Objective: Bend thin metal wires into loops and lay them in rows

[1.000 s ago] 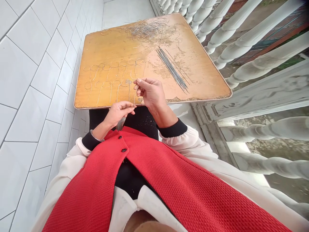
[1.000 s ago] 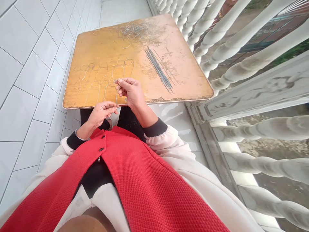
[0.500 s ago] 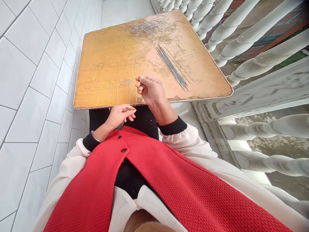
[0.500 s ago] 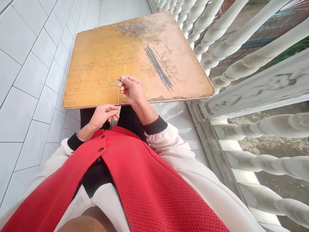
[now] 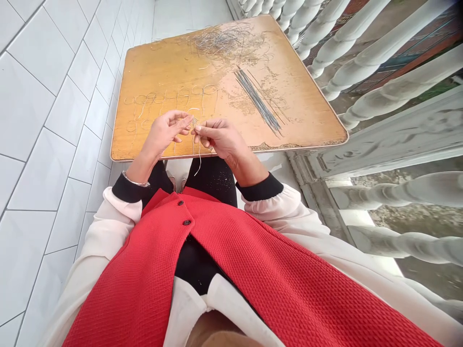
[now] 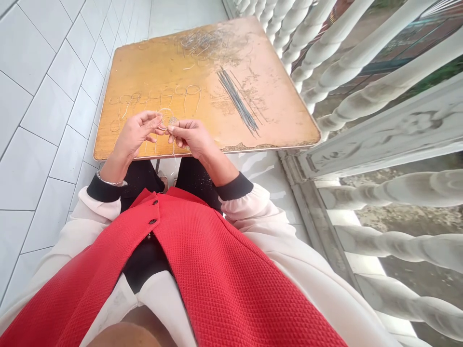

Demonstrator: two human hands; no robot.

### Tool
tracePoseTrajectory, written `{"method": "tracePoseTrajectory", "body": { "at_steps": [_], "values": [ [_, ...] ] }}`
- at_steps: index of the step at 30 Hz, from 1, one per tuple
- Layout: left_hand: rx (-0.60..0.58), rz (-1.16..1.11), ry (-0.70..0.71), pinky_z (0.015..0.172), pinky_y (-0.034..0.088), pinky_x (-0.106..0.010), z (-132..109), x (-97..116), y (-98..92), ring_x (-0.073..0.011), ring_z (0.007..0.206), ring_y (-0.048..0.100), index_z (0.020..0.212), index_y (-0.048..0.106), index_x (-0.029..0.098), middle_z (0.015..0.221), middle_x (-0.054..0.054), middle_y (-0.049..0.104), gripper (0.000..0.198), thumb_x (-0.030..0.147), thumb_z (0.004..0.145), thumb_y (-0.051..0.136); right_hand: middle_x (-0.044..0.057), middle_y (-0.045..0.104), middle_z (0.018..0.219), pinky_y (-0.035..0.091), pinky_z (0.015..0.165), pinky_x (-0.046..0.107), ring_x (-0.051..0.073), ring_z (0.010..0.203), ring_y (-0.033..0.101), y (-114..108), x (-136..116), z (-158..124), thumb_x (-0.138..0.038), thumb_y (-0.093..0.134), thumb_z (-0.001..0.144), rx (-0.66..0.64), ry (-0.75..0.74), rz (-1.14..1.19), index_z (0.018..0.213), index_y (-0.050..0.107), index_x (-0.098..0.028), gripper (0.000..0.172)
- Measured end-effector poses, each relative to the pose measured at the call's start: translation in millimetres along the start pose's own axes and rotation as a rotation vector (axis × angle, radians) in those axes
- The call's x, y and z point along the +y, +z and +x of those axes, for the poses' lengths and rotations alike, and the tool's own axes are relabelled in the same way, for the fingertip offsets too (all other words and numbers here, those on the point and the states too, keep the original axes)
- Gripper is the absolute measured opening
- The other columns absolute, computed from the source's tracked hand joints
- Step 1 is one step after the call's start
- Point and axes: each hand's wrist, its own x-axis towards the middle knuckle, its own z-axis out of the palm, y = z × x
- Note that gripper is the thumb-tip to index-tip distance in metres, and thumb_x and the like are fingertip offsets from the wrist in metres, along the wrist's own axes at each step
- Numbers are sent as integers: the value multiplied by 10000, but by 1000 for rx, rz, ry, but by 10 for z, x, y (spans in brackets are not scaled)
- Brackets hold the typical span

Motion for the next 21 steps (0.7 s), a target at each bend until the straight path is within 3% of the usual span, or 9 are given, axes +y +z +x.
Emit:
{"method": "tracePoseTrajectory", "body": {
  "at_steps": [9, 21],
  "values": [
    [-38, 41, 61, 530, 344, -186, 90, -75, 90, -39, 546, 554, 660, 653, 127, 585, 33, 625, 180, 39, 803, 716, -11, 647, 549, 272, 380, 186, 25, 393, 390, 49, 82, -64, -338, 857, 770, -25, 9, -47, 697, 722, -142, 248],
    [-89, 69, 26, 540, 348, -189, 90, -98, 66, -59, 599, 558, 690, 707, 135, 603, 19, 647, 99, 58, 749, 728, 9, 695, 623, 375, 438, 186, 47, 453, 489, 47, 49, -156, -209, 830, 733, 17, -15, -68, 689, 742, -150, 115]
  ]
}}
